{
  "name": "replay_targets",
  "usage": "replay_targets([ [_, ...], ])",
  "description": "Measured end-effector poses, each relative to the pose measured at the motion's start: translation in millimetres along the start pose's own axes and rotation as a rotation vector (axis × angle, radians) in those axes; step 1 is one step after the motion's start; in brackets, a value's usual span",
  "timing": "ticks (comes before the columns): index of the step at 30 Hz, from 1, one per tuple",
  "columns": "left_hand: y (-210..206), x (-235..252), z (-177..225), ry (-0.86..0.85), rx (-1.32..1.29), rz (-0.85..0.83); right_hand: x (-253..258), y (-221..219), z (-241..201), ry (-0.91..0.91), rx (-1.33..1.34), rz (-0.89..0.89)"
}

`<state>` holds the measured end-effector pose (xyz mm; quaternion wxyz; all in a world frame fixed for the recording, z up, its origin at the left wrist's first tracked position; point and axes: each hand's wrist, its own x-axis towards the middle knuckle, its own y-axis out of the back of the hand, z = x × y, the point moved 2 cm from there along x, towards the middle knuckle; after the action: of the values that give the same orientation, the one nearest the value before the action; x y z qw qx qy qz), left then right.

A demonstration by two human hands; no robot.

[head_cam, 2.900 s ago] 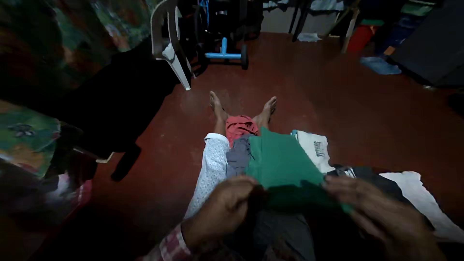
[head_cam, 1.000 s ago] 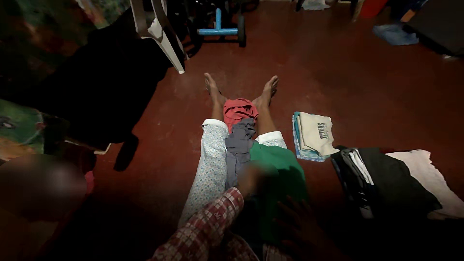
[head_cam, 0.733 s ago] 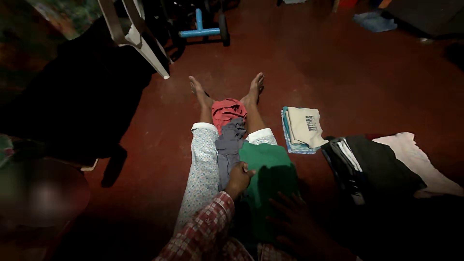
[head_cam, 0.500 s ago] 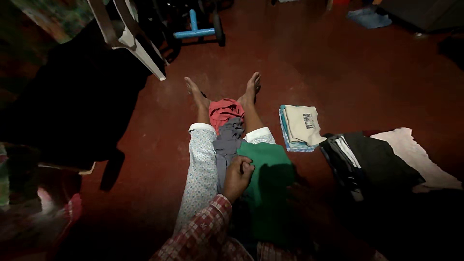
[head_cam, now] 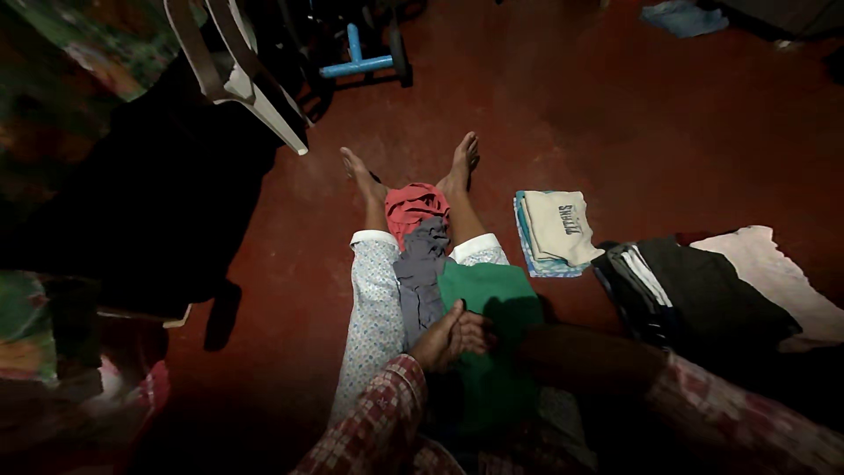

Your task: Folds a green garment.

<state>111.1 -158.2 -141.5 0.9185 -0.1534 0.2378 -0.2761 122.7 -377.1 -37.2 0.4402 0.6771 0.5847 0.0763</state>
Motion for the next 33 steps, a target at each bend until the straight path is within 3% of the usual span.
replay_targets([
  [1, 1.5, 0.2, 3.9, 0.028, -0.062, 0.020, 3.3, 15.6, 2.8, -0.053, 0.138, 0.043],
  [2, 3.0, -0.6, 8.1, 0.047, -0.127, 0.066, 7.1, 20.5, 13.6, -0.079, 0.271, 0.200],
  [4, 7.7, -2.7, 15.2, 0.049, -0.260, 0.200, 17.0, 12.0, 44.6, -0.126, 0.584, 0.632],
  [7, 19.7, -1.1, 17.5, 0.119, -0.349, 0.305, 20.2, 15.0, 74.9, -0.404, 0.993, 0.659],
  [11, 19.0, -0.1, 22.0, 0.059, -0.101, 0.248, 17.6, -2.8, 78.6, -0.571, 0.984, 0.746],
  [17, 4.3, 13.3, 47.3, -0.071, 0.207, 0.378, 11.9, -18.0, 51.7, -0.586, 0.818, 1.063],
  [23, 9.4, 23.5, 21.8, 0.093, 0.289, 0.479, 29.5, -34.5, 79.5, -0.801, 0.555, 0.840],
  [28, 9.0, 19.4, 31.7, -0.014, 0.250, 0.450, 20.9, -29.9, 72.5, -0.772, 0.733, 0.965],
  [33, 14.5, 24.8, 24.7, 0.048, 0.313, 0.478, 13.7, -37.8, 82.3, -0.727, 0.940, 0.951],
])
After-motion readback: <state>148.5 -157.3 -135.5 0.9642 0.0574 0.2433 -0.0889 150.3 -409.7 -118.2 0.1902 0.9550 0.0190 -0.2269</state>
